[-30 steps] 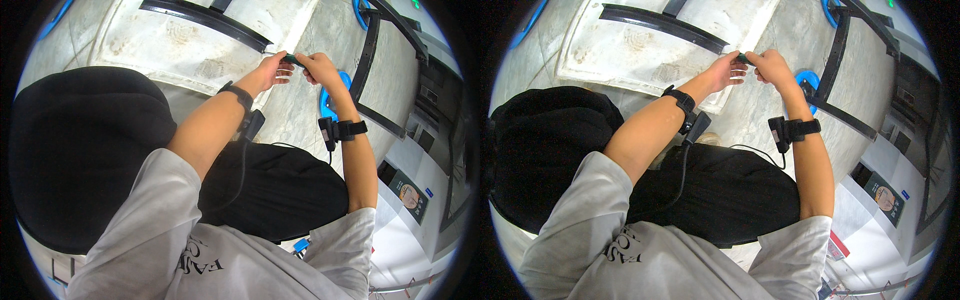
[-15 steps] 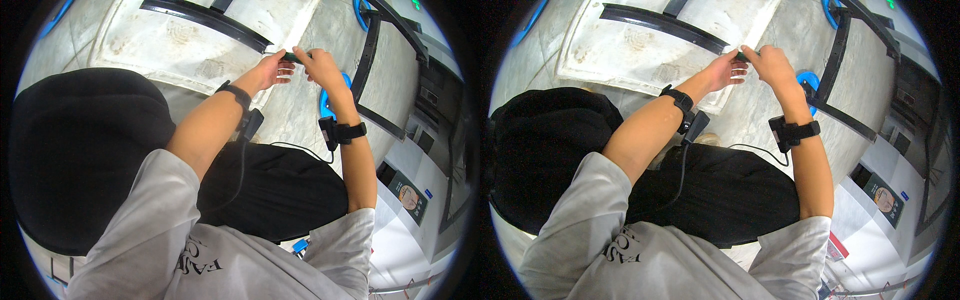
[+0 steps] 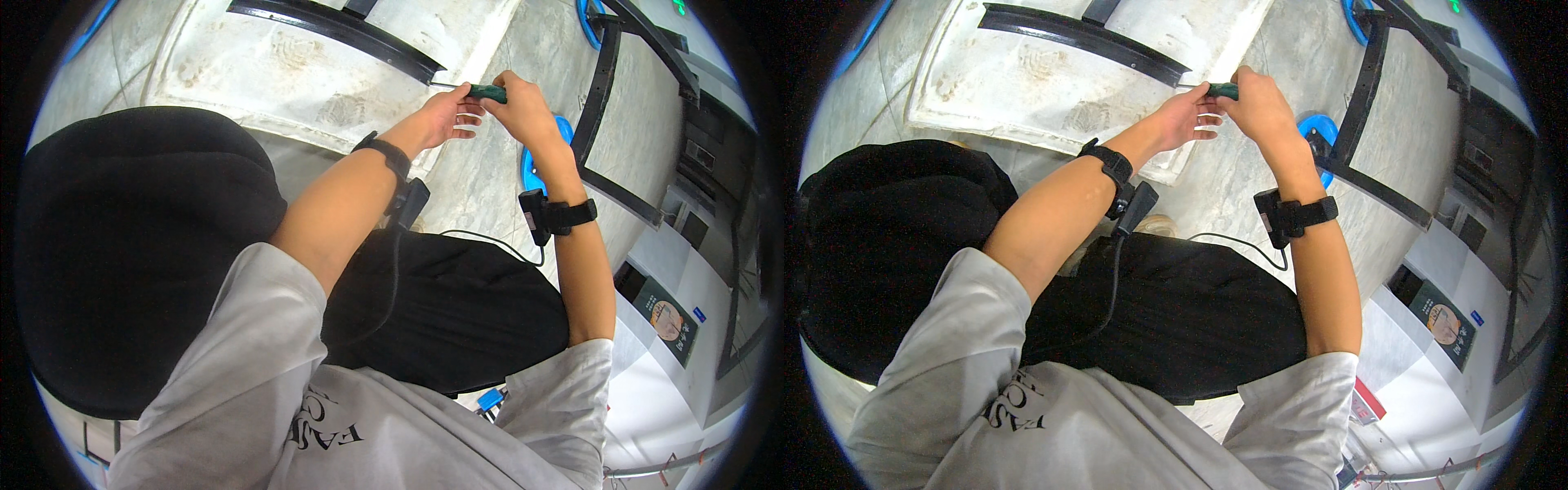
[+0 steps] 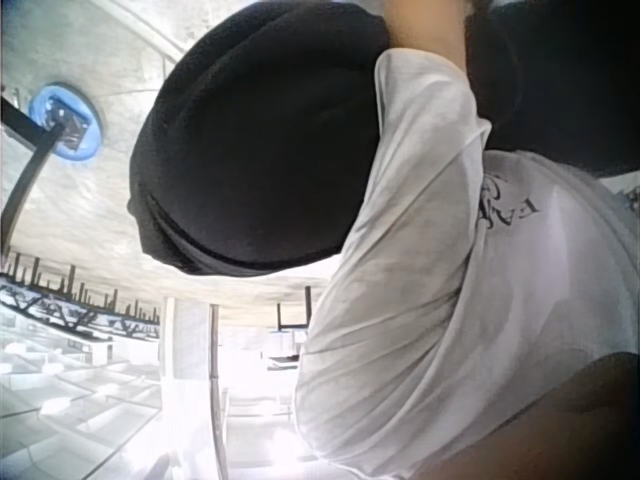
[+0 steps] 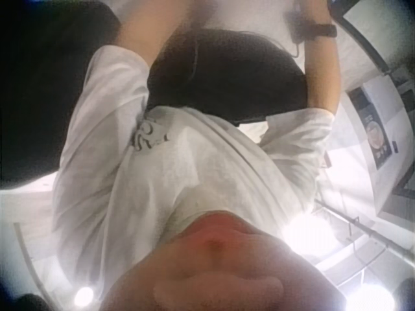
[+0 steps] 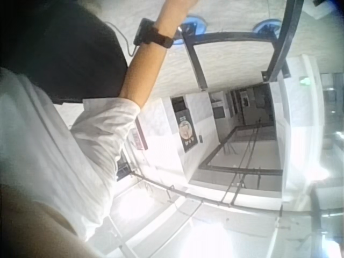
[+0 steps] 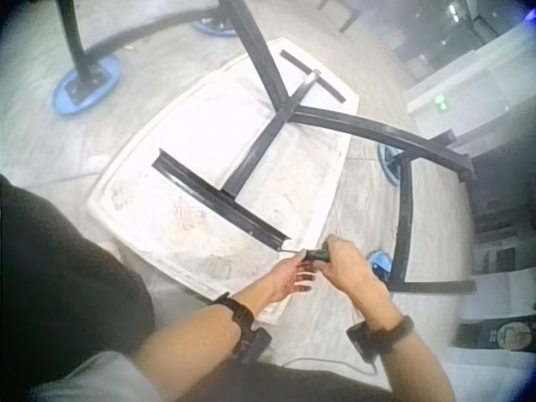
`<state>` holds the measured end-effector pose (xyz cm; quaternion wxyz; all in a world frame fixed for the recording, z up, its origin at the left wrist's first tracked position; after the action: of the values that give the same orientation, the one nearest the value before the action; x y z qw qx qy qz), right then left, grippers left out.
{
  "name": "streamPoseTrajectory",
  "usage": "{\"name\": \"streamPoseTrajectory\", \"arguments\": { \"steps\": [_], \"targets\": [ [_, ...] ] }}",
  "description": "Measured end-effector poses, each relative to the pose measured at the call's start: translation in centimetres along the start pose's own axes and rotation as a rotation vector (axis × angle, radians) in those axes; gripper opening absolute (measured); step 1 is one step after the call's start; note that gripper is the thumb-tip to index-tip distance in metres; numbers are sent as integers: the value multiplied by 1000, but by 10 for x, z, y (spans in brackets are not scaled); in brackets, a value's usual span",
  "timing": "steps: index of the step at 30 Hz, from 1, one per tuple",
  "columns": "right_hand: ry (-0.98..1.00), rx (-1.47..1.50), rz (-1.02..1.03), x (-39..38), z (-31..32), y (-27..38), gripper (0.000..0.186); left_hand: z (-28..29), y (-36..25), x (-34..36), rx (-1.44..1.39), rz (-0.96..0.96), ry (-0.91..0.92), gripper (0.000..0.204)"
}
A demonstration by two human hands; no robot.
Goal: The person uses a socket wrench to tighten bolts on a metal table frame and later uses a screwdriver to adjust another part of the frame.
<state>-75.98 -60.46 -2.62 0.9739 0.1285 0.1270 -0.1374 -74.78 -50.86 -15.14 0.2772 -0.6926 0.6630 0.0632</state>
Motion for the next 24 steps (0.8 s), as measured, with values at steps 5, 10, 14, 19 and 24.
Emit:
{"name": "streamPoseTrajectory", "arguments": {
  "steps": [5, 10, 14, 19, 24],
  "targets": [
    [271, 384, -666, 4, 12, 13, 37, 3, 3, 2, 17, -3, 23, 43],
    [51, 79, -24, -2, 9, 0, 27, -1, 2, 1, -16, 1, 23, 43],
    [-60, 21, 174, -1, 2, 3, 28, -3, -1, -4, -17, -40, 10, 42],
    [63, 215, -277, 4, -5, 6, 24, 1, -2, 0, -34, -29, -3, 43],
    [95, 180, -141, 0, 3, 8, 26, -1, 1, 1, -42, -20, 20, 42]
  ]
}}
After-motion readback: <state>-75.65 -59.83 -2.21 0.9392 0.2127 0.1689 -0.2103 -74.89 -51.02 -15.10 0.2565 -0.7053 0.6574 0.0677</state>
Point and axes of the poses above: each hand's wrist, its own x-axis towards the middle knuckle, its own z-axis out of the back of the hand, y = z × x, the point moved 1 cm from there along x, towards the middle knuckle, and after that the axes turned 9 degrees about x, right-handed, at the moved point
